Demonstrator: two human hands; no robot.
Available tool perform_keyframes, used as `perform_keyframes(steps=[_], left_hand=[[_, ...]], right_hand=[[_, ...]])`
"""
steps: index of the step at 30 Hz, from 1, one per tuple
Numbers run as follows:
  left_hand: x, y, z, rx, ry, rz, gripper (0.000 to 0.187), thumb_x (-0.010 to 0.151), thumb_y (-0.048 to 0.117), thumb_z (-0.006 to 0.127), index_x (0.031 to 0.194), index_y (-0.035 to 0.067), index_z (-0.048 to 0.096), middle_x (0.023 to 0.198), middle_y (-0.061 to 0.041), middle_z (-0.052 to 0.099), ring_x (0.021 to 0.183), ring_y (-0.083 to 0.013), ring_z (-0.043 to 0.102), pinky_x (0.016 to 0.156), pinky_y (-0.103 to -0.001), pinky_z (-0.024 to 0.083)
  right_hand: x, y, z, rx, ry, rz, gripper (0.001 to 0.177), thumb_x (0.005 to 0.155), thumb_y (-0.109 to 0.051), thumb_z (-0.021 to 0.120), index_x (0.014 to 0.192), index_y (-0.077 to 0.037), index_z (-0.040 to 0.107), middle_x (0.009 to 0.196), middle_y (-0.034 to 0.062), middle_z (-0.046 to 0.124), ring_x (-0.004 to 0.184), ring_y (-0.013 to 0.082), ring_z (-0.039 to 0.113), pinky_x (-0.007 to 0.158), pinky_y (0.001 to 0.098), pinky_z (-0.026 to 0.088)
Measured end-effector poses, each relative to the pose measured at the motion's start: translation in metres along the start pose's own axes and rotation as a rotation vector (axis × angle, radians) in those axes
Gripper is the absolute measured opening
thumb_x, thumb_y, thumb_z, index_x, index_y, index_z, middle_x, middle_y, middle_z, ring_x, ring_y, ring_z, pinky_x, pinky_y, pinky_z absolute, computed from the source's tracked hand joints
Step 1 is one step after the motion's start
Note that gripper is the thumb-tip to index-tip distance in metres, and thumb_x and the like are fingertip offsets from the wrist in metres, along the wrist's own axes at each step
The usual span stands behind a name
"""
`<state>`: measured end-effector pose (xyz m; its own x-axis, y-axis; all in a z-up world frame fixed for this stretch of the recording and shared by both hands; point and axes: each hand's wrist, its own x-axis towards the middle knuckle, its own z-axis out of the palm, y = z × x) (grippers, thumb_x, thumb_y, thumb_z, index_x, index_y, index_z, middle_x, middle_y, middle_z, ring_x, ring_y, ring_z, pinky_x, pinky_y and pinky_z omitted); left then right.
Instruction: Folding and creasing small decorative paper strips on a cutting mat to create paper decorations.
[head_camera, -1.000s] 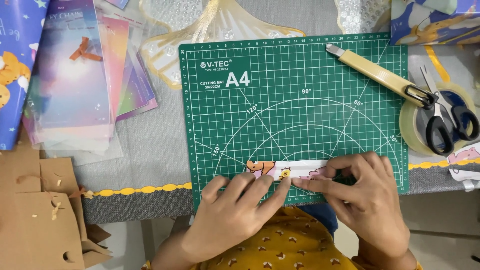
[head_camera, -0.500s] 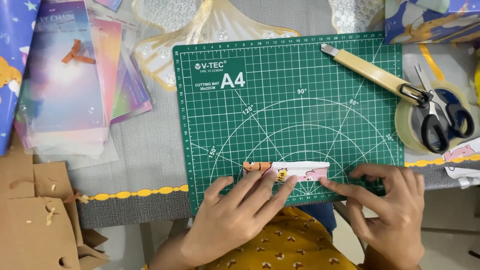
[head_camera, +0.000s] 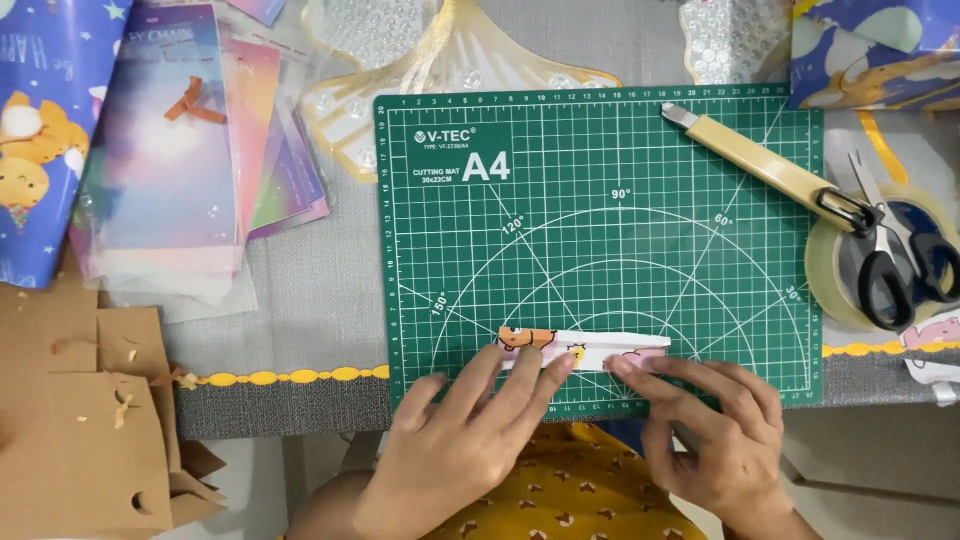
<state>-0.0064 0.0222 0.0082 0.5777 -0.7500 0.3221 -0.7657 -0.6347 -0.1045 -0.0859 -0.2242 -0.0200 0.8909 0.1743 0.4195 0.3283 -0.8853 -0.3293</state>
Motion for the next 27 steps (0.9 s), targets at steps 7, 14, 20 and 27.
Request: perform_keyframes(steps=[7, 14, 20, 27], left_hand=[[-0.03, -0.003, -0.011, 0.273, -0.029, -0.2, 0.049, 0.105, 0.017, 0.059, 0.147, 0.042, 0.055, 0.113, 0.018, 0.064, 0.097, -0.0036, 0.061, 0.085, -0.03, 0.021], [-0.023, 0.019, 0.007, -0.197, 0.137, -0.454, 0.015, 0.101, 0.04, 0.066, 0.104, 0.025, 0.065, 0.1, 0.008, 0.069, 0.092, -0.0125, 0.066, 0.093, -0.035, 0.024], [0.006, 0.034, 0.003, -0.477, 0.14, -0.455, 0.034, 0.099, 0.052, 0.06, 0.085, 0.022, 0.064, 0.084, 0.009, 0.068, 0.084, -0.0148, 0.058, 0.084, -0.035, 0.029], [0.024, 0.05, 0.005, -0.854, 0.396, -0.439, 0.032, 0.1, 0.03, 0.071, 0.123, 0.011, 0.059, 0.113, -0.002, 0.075, 0.096, -0.0171, 0.076, 0.088, -0.033, 0.043]], right_hand=[[-0.007, 0.001, 0.001, 0.019, 0.012, 0.006, 0.014, 0.096, 0.003, 0.058, 0.103, -0.008, 0.054, 0.118, 0.0016, 0.076, 0.111, 0.0234, 0.072, 0.095, 0.0419, 0.055], [0.019, -0.008, -0.015, 0.151, -0.138, 0.157, 0.022, 0.094, -0.004, 0.07, 0.113, -0.006, 0.059, 0.118, 0.008, 0.074, 0.11, 0.0227, 0.07, 0.093, 0.0356, 0.055], [0.022, -0.013, -0.016, 0.34, -0.184, 0.39, 0.024, 0.095, -0.008, 0.066, 0.116, -0.008, 0.054, 0.108, 0.005, 0.071, 0.102, 0.0188, 0.072, 0.089, 0.0344, 0.056], [0.021, -0.03, -0.007, 0.823, 0.031, 0.387, 0.022, 0.097, -0.002, 0.061, 0.112, -0.008, 0.045, 0.097, 0.0137, 0.065, 0.092, 0.0219, 0.07, 0.086, 0.0321, 0.06]])
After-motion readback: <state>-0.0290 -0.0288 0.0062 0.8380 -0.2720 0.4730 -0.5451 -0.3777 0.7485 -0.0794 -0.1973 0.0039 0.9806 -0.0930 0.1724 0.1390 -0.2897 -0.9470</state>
